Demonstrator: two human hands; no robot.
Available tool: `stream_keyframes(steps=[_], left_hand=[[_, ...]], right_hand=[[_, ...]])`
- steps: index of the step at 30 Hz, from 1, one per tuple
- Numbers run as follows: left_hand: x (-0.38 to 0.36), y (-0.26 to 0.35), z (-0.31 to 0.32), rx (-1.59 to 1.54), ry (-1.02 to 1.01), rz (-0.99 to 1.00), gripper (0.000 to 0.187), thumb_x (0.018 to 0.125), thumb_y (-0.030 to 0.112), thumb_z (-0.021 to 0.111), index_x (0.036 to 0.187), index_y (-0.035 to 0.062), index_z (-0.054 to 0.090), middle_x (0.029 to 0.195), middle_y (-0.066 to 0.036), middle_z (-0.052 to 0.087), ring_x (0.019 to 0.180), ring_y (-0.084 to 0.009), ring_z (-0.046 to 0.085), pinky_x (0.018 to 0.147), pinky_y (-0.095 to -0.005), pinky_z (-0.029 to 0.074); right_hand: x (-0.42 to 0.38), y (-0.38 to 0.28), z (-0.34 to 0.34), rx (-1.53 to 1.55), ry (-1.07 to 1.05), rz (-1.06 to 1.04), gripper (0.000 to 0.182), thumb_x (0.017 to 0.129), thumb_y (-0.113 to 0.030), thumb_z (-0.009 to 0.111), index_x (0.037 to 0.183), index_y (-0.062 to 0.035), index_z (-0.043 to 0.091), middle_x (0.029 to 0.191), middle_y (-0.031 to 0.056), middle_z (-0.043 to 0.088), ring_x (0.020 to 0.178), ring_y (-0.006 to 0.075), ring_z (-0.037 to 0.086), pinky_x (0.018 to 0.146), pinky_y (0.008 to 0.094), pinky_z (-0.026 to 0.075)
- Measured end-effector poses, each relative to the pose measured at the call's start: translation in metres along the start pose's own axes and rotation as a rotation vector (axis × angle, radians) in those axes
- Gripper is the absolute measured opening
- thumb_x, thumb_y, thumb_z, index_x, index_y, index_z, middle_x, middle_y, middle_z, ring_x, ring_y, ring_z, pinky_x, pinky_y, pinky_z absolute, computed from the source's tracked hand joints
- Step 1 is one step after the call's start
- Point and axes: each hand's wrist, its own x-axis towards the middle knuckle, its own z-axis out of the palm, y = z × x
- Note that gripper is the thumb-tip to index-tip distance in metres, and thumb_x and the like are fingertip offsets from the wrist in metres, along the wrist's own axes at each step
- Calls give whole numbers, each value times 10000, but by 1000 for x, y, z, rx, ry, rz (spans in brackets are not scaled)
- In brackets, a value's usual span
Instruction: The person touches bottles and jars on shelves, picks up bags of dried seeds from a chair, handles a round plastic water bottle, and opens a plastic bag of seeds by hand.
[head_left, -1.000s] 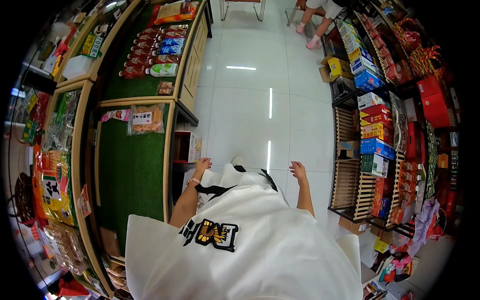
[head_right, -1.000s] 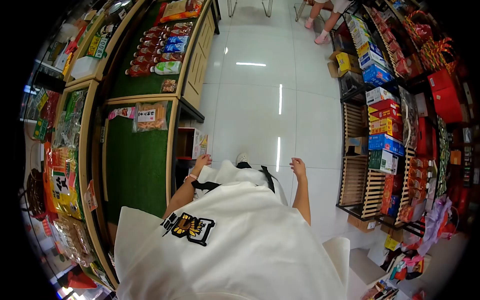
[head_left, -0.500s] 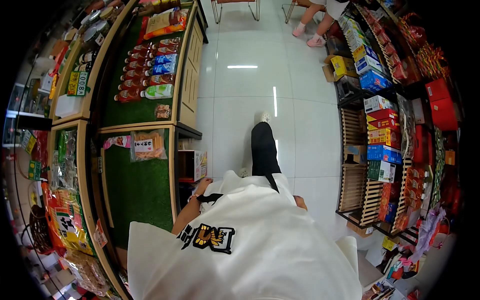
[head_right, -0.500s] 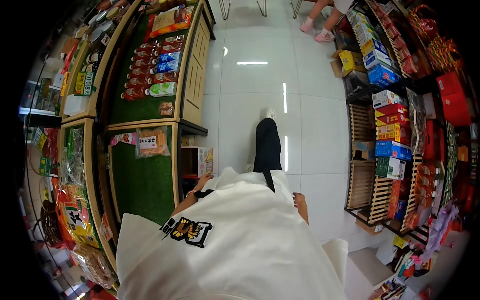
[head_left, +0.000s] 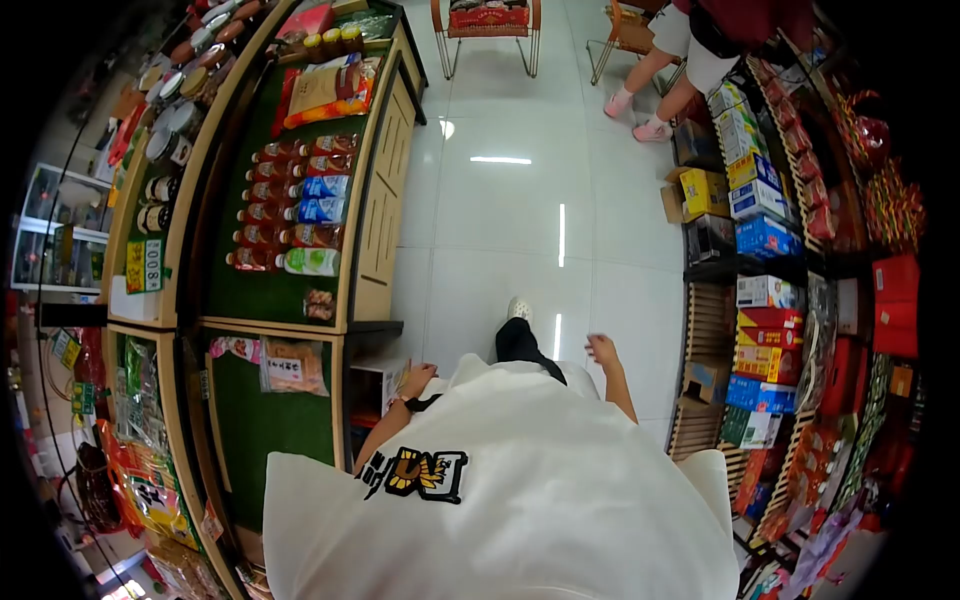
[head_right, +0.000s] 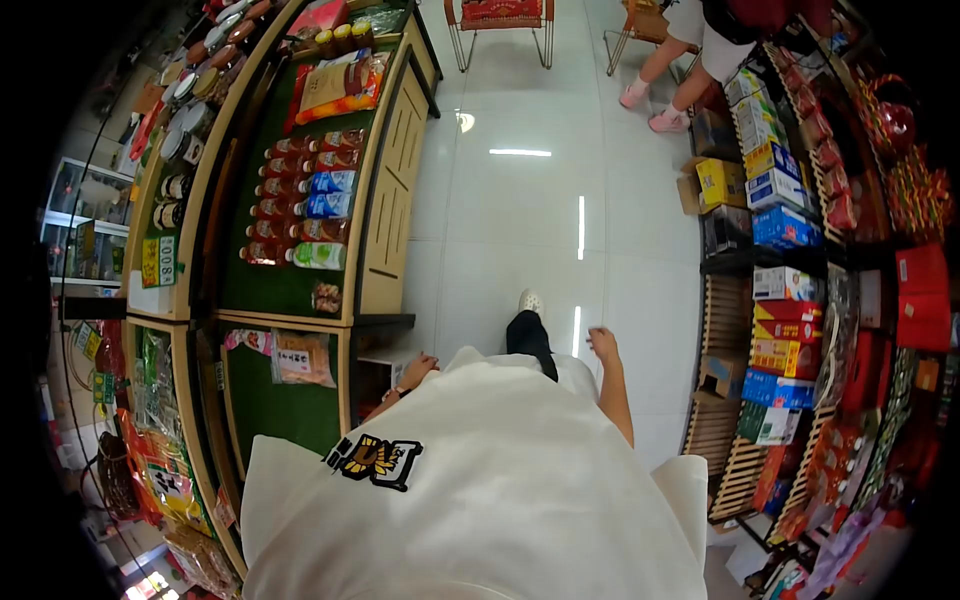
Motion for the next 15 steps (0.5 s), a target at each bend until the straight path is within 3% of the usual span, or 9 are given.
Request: stream_keyframes(steps=[3, 5, 9, 12, 15], left_hand=[[33, 60, 1, 80, -37, 12, 339, 750, 268, 470, 942, -2, 546, 797, -116, 600, 728, -203, 575, 656, -308, 435], [53, 113, 3, -95, -1, -200, 341, 765, 273, 456, 959, 2, 528, 811, -104, 593, 700, -192, 565, 637, -318, 441], [110, 169, -1, -46, -27, -96, 303, 772, 229, 462, 967, 5, 517, 810, -108, 583, 686, -177, 548, 572, -272, 431], [137, 201, 0, -258, 29, -106, 307, 771, 219, 476, 969, -13, 511, 793, -111, 576, 698, -173, 546, 608, -269, 437], [160, 188, 0, -395, 79, -37, 310, 768, 230, 481, 966, -4, 529, 800, -113, 584, 725, -183, 553, 639, -271, 434]], right_hand=[[34, -67, -13, 85, 27, -184, 280, 761, -323, 490, 936, -107, 520, 745, 43, 566, 569, 118, 481, 470, 253, 363], [48, -100, -15, 154, 46, -264, 282, 764, -327, 486, 937, -107, 521, 747, 43, 566, 576, 120, 485, 479, 254, 368], [80, -94, -31, 38, -73, -100, 281, 765, -334, 483, 939, -117, 521, 773, 45, 570, 655, 127, 503, 537, 255, 378], [92, -67, -44, 6, -35, 181, 255, 736, -280, 501, 919, -105, 535, 764, 58, 563, 629, 161, 496, 542, 320, 397], [100, -49, -54, -158, -89, 289, 274, 724, -260, 503, 925, -79, 543, 769, 70, 561, 628, 179, 493, 555, 339, 404]])
